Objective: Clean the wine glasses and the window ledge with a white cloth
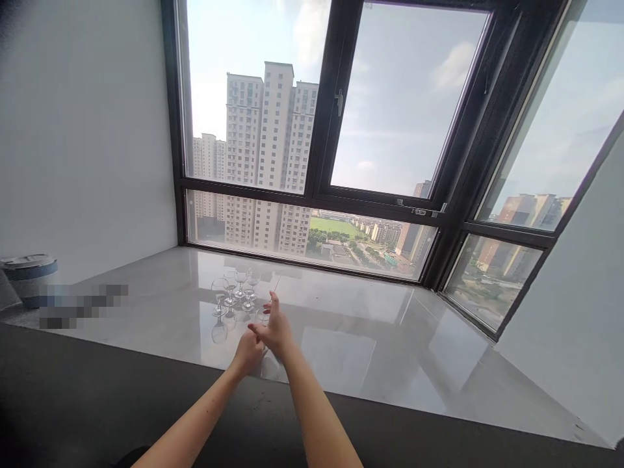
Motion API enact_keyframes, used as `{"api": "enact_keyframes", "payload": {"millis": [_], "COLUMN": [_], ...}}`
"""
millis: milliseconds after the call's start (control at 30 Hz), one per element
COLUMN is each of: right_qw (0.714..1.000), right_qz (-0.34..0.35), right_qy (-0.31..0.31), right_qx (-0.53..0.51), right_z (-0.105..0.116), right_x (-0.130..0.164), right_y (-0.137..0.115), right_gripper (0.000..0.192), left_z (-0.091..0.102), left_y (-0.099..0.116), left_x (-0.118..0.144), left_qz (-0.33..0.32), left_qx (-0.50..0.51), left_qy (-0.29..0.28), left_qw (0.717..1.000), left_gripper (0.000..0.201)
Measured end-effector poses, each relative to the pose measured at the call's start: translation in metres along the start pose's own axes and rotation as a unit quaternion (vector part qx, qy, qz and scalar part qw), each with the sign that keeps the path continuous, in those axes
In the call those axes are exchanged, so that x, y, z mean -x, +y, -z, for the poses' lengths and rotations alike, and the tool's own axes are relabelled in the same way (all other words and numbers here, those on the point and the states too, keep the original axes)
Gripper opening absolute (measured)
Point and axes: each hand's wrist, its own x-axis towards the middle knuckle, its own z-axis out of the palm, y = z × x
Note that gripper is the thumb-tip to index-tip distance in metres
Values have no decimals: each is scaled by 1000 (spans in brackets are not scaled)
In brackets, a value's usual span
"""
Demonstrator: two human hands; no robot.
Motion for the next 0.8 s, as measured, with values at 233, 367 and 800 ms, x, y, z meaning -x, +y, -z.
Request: {"api": "enact_keyframes", "payload": {"millis": [233,367,800], "right_qw": [998,986,916], "right_qz": [31,45,-232], "right_qy": [61,158,165], "right_qx": [-13,-21,283], "right_z": [4,38,178], "right_x": [-10,-34,-52], "right_y": [-13,-19,109], "right_gripper": [80,79,81], "left_z": [-3,-6,-5], "left_y": [7,8,13], "left_x": [6,8,11], "left_qz": [-13,-8,-55], "left_qx": [12,23,-28], "left_qy": [74,65,-49], "left_qw": [997,998,997], "left_gripper": [62,91,42]}}
